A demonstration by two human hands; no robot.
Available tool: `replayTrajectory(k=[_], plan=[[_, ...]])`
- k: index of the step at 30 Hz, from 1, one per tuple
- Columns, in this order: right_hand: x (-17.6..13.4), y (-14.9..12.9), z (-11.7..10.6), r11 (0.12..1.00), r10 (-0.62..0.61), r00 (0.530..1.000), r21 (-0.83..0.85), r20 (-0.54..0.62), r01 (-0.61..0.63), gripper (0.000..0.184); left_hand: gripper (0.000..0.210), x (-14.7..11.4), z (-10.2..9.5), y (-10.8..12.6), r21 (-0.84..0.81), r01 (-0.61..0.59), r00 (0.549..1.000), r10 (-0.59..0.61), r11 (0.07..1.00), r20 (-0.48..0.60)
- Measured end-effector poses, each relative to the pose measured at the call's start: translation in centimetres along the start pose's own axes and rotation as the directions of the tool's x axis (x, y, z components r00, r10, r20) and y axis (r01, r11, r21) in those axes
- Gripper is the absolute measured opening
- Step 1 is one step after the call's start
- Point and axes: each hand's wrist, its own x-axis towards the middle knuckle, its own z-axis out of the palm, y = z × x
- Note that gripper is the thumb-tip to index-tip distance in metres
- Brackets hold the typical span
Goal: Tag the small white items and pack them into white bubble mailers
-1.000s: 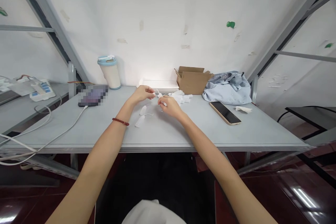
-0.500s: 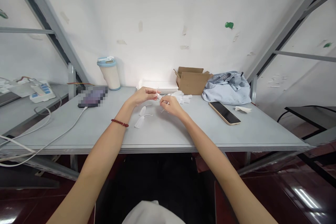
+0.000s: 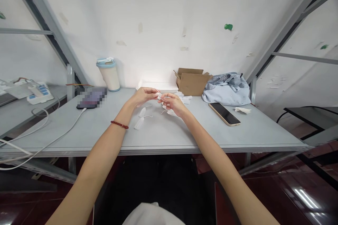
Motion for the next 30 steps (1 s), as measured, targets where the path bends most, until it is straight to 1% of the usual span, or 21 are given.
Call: replayTrajectory(k=[4,7,12,15,23,28,30], plan=[[0.05,-0.03,-0.29,0.998,0.018,0.999,0.054,0.041,-0.02,0.028,0.033,-0.05,-0.08,-0.02,-0.005,0.049,0.999,-0.049,0.999,0.013],[0.17,0.09,-0.51,0.999,0.004,0.999,0.053,0.052,-0.007,0.029,0.035,-0.03,-0.06,0.04,0.013,0.112,0.994,-0.112,0.994,0.007],[0.22,0.1,-0.56,0.998,-0.021,0.997,0.052,0.076,0.017,0.026,0.041,-0.15,0.29,0.48,0.08,0.269,0.963,-0.268,0.96,-0.03],[0.12,-0.02,-0.51,0.999,-0.019,0.997,0.047,0.079,0.016,0.025,0.043,-0.28,0.45,0.69,0.129,0.32,0.947,-0.32,0.938,-0.028],[0.02,-0.11,-0.46,1.0,-0.014,0.996,-0.001,0.093,0.014,0.021,0.039,-0.26,0.36,0.54,0.17,0.308,0.951,-0.309,0.936,-0.023],[-0.11,-0.36,-0.43,1.0,0.0,0.997,0.006,0.083,-0.001,0.022,0.036,-0.36,0.16,0.58,0.115,0.211,0.973,-0.22,0.971,0.074],[-0.12,-0.4,-0.45,1.0,0.004,0.997,0.019,0.081,-0.006,0.024,0.034,-0.36,0.11,0.52,0.098,0.173,0.98,-0.181,0.98,0.083]])
